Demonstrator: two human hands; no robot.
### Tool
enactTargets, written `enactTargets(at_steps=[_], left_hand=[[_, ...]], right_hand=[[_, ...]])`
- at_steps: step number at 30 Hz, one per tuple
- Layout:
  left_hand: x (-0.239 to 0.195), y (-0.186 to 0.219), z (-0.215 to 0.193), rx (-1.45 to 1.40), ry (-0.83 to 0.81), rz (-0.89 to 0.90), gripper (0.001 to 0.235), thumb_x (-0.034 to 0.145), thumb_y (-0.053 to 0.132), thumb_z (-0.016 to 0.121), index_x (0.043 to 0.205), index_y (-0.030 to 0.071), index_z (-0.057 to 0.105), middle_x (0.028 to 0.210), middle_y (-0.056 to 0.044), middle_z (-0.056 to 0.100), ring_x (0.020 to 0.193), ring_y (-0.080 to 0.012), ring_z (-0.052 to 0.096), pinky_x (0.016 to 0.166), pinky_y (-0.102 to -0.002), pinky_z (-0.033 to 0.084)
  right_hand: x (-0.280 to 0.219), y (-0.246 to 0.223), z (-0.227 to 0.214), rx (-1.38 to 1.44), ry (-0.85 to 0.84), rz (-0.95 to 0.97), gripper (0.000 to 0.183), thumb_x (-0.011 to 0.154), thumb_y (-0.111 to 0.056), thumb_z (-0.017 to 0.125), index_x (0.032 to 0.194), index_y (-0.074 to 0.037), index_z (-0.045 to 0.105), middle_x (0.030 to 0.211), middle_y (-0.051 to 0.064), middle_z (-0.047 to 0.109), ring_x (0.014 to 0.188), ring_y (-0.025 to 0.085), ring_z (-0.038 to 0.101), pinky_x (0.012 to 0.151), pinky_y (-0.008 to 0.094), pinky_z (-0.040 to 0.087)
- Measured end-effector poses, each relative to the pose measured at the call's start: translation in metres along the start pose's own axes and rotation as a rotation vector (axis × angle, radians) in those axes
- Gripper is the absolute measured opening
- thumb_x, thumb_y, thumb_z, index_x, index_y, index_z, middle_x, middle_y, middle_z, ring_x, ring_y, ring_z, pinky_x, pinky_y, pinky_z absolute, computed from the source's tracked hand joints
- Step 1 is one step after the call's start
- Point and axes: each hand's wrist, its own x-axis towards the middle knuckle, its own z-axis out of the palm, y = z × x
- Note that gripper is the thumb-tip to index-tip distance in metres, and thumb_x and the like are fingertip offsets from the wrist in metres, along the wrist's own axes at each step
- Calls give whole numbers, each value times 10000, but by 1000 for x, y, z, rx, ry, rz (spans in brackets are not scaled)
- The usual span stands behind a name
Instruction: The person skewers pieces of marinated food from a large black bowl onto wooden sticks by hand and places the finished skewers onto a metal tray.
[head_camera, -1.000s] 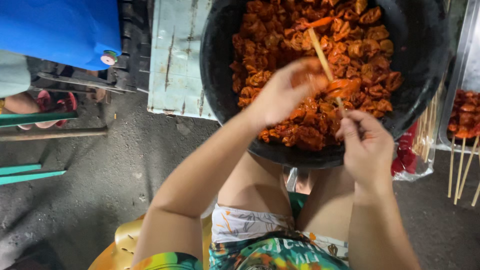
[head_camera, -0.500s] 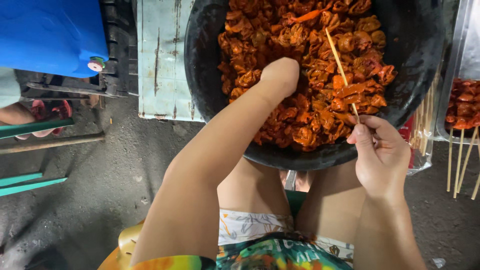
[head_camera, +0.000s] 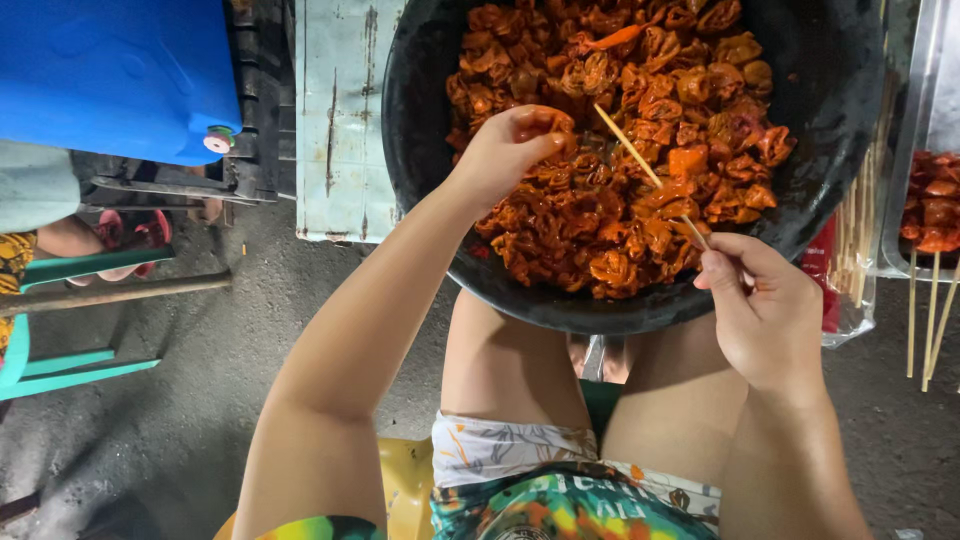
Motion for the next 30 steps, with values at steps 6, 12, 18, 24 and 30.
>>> enactTargets(at_steps=[6, 12, 18, 24, 30], left_hand=[[-39, 16, 2, -521, -68, 2, 305, 1006, 159, 686, 1280, 61, 596, 1119, -77, 679, 1007, -179, 684, 805, -348, 572], [-49, 21, 5, -595, -14, 21, 238, 1013, 145, 675, 1193, 63, 542, 1135, -92, 680, 1038, -223, 699, 864, -381, 597], [-52, 21, 15, -570, 4, 84, 198, 1004, 90, 680, 1167, 43, 578, 1120, -99, 699, 1006, -216, 719, 882, -376, 622], [-57, 23, 24, -539, 21, 175, 186, 1017, 98, 691, 1176, 28, 622, 1071, -95, 726, 991, -188, 725, 869, -325, 610], [-59, 25, 27, -543, 40, 101, 199, 1011, 109, 684, 1183, 33, 618, 1093, -81, 727, 999, -176, 724, 853, -319, 602]], right_hand=[[1, -7, -1, -61, -56, 2, 191, 1033, -127, 672, 1194, -48, 737, 850, 3, 713, 773, 42, 635, 653, 206, 465], [-3, -12, 0, -109, -79, 11, 189, 1024, -144, 683, 1186, -71, 746, 797, 12, 705, 725, 51, 624, 629, 219, 462], [-3, -12, 0, -126, -63, -1, 195, 1024, -142, 685, 1195, -73, 747, 806, 20, 714, 727, 52, 630, 633, 222, 469], [-3, -12, 2, -103, -38, -18, 193, 1028, -134, 691, 1199, -62, 743, 847, 18, 731, 759, 52, 656, 658, 216, 489], [-3, -8, 6, -97, -51, -3, 208, 1018, -128, 688, 1209, -63, 742, 864, 13, 736, 763, 50, 657, 654, 215, 495]])
